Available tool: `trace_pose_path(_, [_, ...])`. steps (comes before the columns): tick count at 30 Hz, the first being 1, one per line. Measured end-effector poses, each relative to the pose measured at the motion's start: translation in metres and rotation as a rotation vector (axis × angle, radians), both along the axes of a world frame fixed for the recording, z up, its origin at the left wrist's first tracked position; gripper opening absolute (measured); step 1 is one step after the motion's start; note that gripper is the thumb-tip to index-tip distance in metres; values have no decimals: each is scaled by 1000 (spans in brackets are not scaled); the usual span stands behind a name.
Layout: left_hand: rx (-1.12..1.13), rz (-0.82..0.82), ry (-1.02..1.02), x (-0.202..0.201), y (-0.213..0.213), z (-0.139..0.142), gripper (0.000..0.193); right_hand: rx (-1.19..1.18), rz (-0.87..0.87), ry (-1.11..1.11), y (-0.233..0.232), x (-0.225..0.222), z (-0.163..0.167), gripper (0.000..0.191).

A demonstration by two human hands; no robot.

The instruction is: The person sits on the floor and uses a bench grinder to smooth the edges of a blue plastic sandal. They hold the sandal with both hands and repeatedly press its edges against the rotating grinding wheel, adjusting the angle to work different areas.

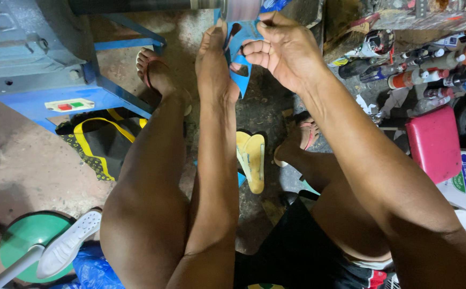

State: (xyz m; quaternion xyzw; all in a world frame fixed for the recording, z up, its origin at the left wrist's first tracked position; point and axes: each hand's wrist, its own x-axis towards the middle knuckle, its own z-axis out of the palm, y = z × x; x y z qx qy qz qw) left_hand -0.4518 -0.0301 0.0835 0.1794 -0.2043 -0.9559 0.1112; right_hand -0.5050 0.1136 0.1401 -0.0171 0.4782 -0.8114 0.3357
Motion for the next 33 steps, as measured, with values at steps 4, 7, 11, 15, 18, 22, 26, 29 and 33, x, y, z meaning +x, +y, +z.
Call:
trace_pose_path(4, [43,-1,38,7,5,6,18,-22,2,-11,1,5,3,23])
trace_pose_path(7, [51,9,20,14,7,8,16,-6,-6,-30,4,11,5,24])
trace_pose_path(11, [44,14,3,16,7,5,16,4,8,-52,4,14,10,26])
trace_pose_path(15, [119,30,-42,8,10,-6,22,120,-10,-59,0,8,9,24])
trace_pose_path(18, [175,0,-57,0,11,-17,20,143,-42,-54,2,5,4,23])
trace_pose_path(22, [155,-21,62,-10,10,-25,20,71,-17,-15,3,-5,0,22])
trace_pose_path(26, [101,9,-25,-10,13,-18,18,35,-6,-14,4,-5,-1,21])
trace_pose_path(29, [76,22,-35,-5,14,-10,19,48,1,-20,6,-1,0,21])
trace_pose_path(33, [108,39,-22,3,17,-5,16,25,8,-28,6,2,2,20])
